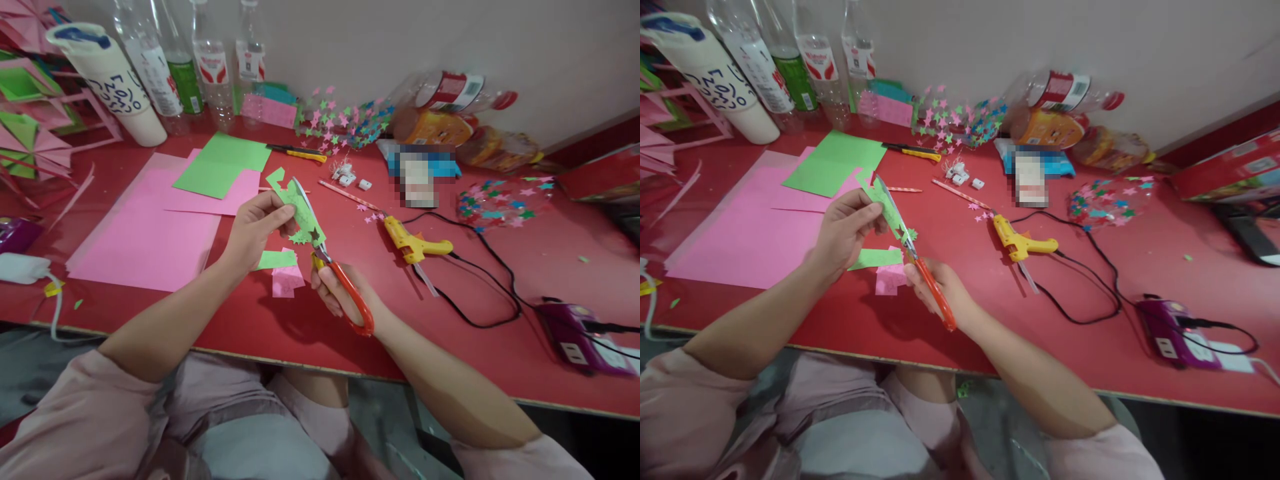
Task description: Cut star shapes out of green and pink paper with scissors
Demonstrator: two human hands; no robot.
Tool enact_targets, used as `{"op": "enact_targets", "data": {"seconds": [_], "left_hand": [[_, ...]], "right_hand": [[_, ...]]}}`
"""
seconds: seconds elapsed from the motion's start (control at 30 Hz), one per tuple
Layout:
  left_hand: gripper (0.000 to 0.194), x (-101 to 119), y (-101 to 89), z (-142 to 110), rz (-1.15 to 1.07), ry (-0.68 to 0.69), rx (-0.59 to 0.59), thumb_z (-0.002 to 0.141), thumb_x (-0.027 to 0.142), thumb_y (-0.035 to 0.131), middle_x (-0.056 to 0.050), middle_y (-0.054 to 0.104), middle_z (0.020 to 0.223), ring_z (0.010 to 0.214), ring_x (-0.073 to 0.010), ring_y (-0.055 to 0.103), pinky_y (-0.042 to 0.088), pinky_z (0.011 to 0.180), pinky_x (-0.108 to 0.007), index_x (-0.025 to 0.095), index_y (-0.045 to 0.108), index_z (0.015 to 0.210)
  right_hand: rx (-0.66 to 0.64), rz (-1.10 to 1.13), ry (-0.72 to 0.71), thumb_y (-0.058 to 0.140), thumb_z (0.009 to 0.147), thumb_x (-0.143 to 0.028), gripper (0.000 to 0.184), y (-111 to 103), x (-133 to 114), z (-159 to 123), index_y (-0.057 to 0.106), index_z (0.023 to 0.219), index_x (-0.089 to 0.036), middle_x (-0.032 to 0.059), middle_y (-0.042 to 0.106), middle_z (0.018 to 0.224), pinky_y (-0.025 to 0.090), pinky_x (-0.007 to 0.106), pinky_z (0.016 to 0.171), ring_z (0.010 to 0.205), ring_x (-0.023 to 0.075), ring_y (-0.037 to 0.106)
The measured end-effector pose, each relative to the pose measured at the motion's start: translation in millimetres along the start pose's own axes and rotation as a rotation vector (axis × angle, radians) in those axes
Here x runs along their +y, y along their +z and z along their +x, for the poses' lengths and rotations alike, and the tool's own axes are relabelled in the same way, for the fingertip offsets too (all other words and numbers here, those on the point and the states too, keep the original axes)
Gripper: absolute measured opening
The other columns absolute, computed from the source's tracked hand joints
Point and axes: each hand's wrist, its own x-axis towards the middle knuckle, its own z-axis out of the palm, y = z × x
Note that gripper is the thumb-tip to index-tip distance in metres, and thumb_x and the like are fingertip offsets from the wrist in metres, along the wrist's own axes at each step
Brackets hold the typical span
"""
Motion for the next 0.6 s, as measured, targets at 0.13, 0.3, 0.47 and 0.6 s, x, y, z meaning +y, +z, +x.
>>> {"op": "enact_targets", "data": {"seconds": [0.13, 0.3, 0.47, 0.6], "left_hand": [[0.023, -0.6, 0.1, 0.2, -0.02, 0.005, -0.009, 0.072, 0.031, 0.066, 0.005, 0.057, 0.051, 0.048, -0.0054, 0.053, 0.044, 0.051, -0.02, 0.018, 0.05, 0.063], [0.021, -0.3, 0.3, 0.3, -0.047, -0.001, -0.014, 0.073, 0.029, 0.065, 0.004, 0.059, 0.052, 0.049, -0.0054, 0.053, 0.044, 0.052, -0.02, 0.018, 0.051, 0.062], [0.019, 0.8, 0.0, 0.4, -0.037, 0.0, -0.016, 0.073, 0.028, 0.063, 0.004, 0.059, 0.053, 0.049, -0.0055, 0.054, 0.044, 0.052, -0.02, 0.018, 0.051, 0.063], [0.017, 2.4, -0.1, 1.5, -0.028, 0.0, 0.011, 0.073, 0.024, 0.061, 0.005, 0.055, 0.051, 0.047, -0.0046, 0.052, 0.042, 0.049, -0.018, 0.017, 0.049, 0.062]], "right_hand": [[0.005, -0.015, 0.0, 0.046, 0.081, -0.062, 0.045, -0.1, 0.3, -0.3, 0.044, 0.068, -0.019, -0.0096, 0.033, 0.041, 0.025, 0.02, 0.032, 0.031, 0.0046, 0.028], [0.01, 0.002, -0.002, 0.047, 0.08, -0.064, 0.046, -1.1, 2.9, 0.8, 0.043, 0.067, -0.02, -0.0094, 0.034, 0.041, 0.025, 0.02, 0.031, 0.03, 0.0044, 0.027], [0.007, -0.013, 0.002, 0.048, 0.08, -0.064, 0.046, -2.2, 0.8, 0.8, 0.044, 0.068, -0.02, -0.0094, 0.033, 0.041, 0.023, 0.02, 0.031, 0.03, 0.0045, 0.027], [0.026, -0.037, -0.013, 0.047, 0.08, -0.062, 0.045, -3.2, -1.9, 1.0, 0.044, 0.067, -0.019, -0.0093, 0.033, 0.042, 0.022, 0.02, 0.032, 0.031, 0.0047, 0.027]]}}
